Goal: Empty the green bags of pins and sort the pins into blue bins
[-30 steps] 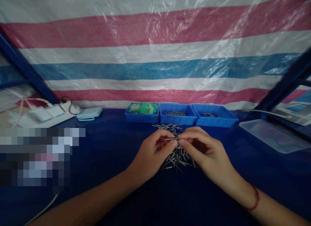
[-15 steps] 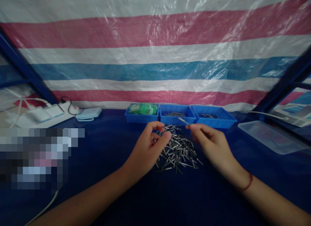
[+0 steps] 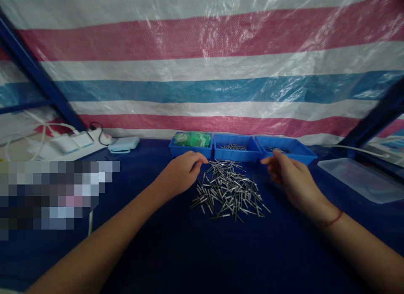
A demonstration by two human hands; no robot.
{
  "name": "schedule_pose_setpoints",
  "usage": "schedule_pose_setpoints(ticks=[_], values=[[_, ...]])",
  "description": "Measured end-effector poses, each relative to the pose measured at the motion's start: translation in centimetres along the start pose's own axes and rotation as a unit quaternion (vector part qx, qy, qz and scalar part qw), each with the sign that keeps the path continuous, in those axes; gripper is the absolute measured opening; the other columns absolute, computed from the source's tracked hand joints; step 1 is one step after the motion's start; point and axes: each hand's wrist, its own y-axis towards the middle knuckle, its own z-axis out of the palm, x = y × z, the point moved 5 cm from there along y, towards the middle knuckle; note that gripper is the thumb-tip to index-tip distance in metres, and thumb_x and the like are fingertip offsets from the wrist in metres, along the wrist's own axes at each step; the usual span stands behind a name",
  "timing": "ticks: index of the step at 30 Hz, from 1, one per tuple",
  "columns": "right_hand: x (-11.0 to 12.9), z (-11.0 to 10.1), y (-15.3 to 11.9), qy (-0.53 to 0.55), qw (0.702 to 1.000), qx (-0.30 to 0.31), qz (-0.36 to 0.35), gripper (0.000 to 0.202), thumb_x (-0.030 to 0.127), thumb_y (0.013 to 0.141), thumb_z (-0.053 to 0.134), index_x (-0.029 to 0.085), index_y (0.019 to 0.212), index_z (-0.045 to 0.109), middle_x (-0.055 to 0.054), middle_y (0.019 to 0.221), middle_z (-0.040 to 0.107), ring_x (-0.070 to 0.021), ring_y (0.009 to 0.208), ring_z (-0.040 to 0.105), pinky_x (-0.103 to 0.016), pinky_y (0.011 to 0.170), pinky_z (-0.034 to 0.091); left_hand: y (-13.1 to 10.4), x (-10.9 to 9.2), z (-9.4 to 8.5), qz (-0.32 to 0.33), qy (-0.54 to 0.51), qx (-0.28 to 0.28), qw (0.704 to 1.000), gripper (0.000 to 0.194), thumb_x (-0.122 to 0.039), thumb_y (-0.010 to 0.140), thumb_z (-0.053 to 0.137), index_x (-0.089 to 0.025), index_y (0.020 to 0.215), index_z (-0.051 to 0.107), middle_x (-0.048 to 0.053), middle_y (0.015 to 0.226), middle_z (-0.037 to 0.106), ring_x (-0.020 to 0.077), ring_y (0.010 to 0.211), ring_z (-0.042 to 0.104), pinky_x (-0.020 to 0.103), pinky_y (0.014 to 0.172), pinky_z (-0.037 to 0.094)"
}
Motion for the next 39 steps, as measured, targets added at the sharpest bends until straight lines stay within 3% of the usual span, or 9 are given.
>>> schedule_pose_setpoints(ticks=[3,6,11,25,30,34,39], values=[[0.1,1.3,-1.2,-0.015,0.999,0.049,-0.01,0.039,0.054,0.073,0.058,0.017,0.064,0.067,0.0,0.055,0.05,-0.0091,0.047,0.044,-0.023,0.042,0.033,-0.1,1.3,0.4,-0.003,0.094,0.06,0.994,0.023,-0.023,0.087,0.042,-0.018,0.097,0.062,0.006,0.091,0.063,0.02,0.084,0.06,0.036,0.077,0.045],[0.3,2.1,-2.1,-0.033,0.995,0.088,-0.027,0.04,0.055,0.075,0.057,0.017,0.064,0.067,0.001,0.054,0.049,-0.0091,0.047,0.043,-0.023,0.044,0.033,-0.4,1.6,1.1,-0.005,0.116,0.088,0.989,0.028,-0.031,0.09,0.041,-0.022,0.105,0.062,0.006,0.094,0.062,0.02,0.082,0.061,0.034,0.076,0.046],[0.4,2.5,-2.7,-0.052,0.99,0.12,-0.041,0.04,0.054,0.078,0.055,0.018,0.065,0.067,0.001,0.055,0.051,-0.0096,0.049,0.044,-0.025,0.047,0.035,-0.5,1.5,2.0,0.036,0.139,0.134,0.98,0.033,-0.02,0.091,0.038,-0.028,0.114,0.06,0.005,0.106,0.058,0.0184,0.088,0.061,0.031,0.076,0.047],[0.2,3.2,-3.1,-0.111,0.978,0.173,-0.043,0.045,0.056,0.081,0.049,0.018,0.066,0.068,0.0,0.056,0.052,-0.01,0.05,0.044,-0.024,0.047,0.034,-0.2,3.0,0.7,0.036,0.131,0.138,0.981,0.014,-0.021,0.088,0.046,-0.018,0.085,0.06,0.003,0.09,0.058,0.0171,0.079,0.058,0.029,0.07,0.043],[1.4,3.6,-4.3,-0.148,0.962,0.18,-0.138,0.03,0.047,0.079,0.056,0.02,0.074,0.068,-0.001,0.064,0.059,-0.0121,0.056,0.051,-0.025,0.051,0.04,0.1,0.8,0.2,0.057,0.064,0.107,0.991,0.014,-0.022,0.09,0.044,-0.017,0.091,0.057,0.003,0.09,0.061,0.0143,0.082,0.057,0.026,0.075,0.042],[2.6,4.3,-6.3,-0.137,0.94,0.216,-0.228,0.024,0.035,0.077,0.062,0.024,0.099,0.066,0.0,0.072,0.062,-0.0114,0.056,0.054,-0.024,0.049,0.043,-0.8,-2.4,1.4,0.073,-0.101,0.101,0.987,0.012,-0.021,0.089,0.047,-0.016,0.092,0.058,0.002,0.083,0.062,0.0111,0.069,0.055,0.024,0.067,0.042],[3.4,5.0,-7.6,-0.091,0.921,0.263,-0.271,0.012,0.025,0.079,0.063,0.028,0.089,0.069,-0.001,0.086,0.068,-0.0127,0.075,0.063,-0.024,0.063,0.051,-2.0,-4.7,2.8,0.082,-0.179,0.124,0.973,0.012,-0.022,0.089,0.048,-0.015,0.092,0.058,0.002,0.08,0.061,0.0113,0.067,0.053,0.023,0.062,0.041]])
